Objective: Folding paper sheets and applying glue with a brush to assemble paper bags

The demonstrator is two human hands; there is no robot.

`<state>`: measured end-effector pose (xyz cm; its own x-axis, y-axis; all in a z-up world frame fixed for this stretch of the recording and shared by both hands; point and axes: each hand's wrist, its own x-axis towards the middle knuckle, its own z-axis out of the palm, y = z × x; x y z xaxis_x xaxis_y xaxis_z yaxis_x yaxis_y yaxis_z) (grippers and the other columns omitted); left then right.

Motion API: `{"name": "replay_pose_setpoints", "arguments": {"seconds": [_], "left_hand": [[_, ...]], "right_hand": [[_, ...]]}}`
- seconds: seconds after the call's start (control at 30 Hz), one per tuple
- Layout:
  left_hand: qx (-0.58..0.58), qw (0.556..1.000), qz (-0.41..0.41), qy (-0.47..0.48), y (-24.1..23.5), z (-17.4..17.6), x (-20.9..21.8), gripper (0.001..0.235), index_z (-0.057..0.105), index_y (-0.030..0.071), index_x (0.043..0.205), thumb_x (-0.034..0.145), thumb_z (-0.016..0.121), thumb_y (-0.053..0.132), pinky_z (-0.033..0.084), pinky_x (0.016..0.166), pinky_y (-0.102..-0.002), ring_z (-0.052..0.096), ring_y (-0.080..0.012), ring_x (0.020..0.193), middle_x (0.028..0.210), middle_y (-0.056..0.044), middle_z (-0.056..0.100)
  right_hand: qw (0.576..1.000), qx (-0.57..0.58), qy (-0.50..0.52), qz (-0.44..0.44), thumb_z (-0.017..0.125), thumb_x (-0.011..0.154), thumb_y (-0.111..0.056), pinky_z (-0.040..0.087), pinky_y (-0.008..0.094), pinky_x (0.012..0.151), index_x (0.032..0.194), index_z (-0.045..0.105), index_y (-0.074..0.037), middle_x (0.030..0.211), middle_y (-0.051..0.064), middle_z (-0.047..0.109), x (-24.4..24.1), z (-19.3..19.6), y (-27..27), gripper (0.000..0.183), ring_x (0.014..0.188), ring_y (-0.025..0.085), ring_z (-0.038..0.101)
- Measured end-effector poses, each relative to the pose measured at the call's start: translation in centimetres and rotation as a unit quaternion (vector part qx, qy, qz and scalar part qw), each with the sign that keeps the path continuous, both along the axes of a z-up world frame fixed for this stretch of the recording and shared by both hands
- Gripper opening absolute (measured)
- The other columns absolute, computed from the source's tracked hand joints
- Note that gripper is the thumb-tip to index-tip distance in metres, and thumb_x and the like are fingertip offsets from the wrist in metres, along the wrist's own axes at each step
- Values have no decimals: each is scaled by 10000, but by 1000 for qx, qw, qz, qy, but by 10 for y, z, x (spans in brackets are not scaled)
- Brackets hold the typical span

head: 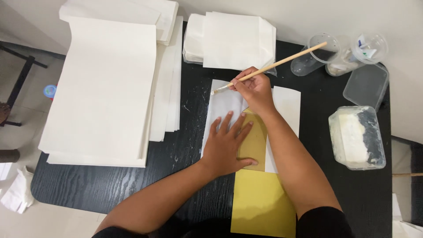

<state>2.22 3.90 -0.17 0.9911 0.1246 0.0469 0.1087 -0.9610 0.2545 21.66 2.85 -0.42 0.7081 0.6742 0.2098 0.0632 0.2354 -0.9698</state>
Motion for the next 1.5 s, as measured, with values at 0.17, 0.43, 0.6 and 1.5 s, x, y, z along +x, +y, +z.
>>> {"name": "replay_pose_setpoints", "arguments": {"seconds": [0.17,0.43,0.6,1.5], "left_hand": [[-11,1000,-8,22,-1,1,1,1081,297,236,1619,778,495,886,203,1200,-615,235,-419,1539,1694,-93,244],[3,999,-9,40,0,7,1,1082,269,238,1628,796,445,908,188,1204,-614,212,-413,1547,1697,-92,235],[-3,999,-11,42,1,7,2,1092,272,230,1626,788,465,903,192,1200,-621,222,-418,1540,1693,-102,238],[-14,999,-15,41,1,6,1,1075,274,220,1623,804,470,888,180,1205,-624,215,-424,1540,1695,-114,228]], "right_hand": [[1000,-14,-6,7,728,905,33,640,212,741,979,626,52,853,129,694,1,-4,0,128,760,133,749],[1000,20,-6,12,709,953,-4,642,237,789,1044,574,32,934,184,707,16,-17,1,168,820,165,757],[999,9,7,40,703,927,44,650,246,779,1030,594,54,905,170,695,12,-20,2,150,793,162,756],[999,24,-42,19,675,973,10,617,204,811,1023,570,2,986,162,716,11,-13,4,116,843,121,740]]}}
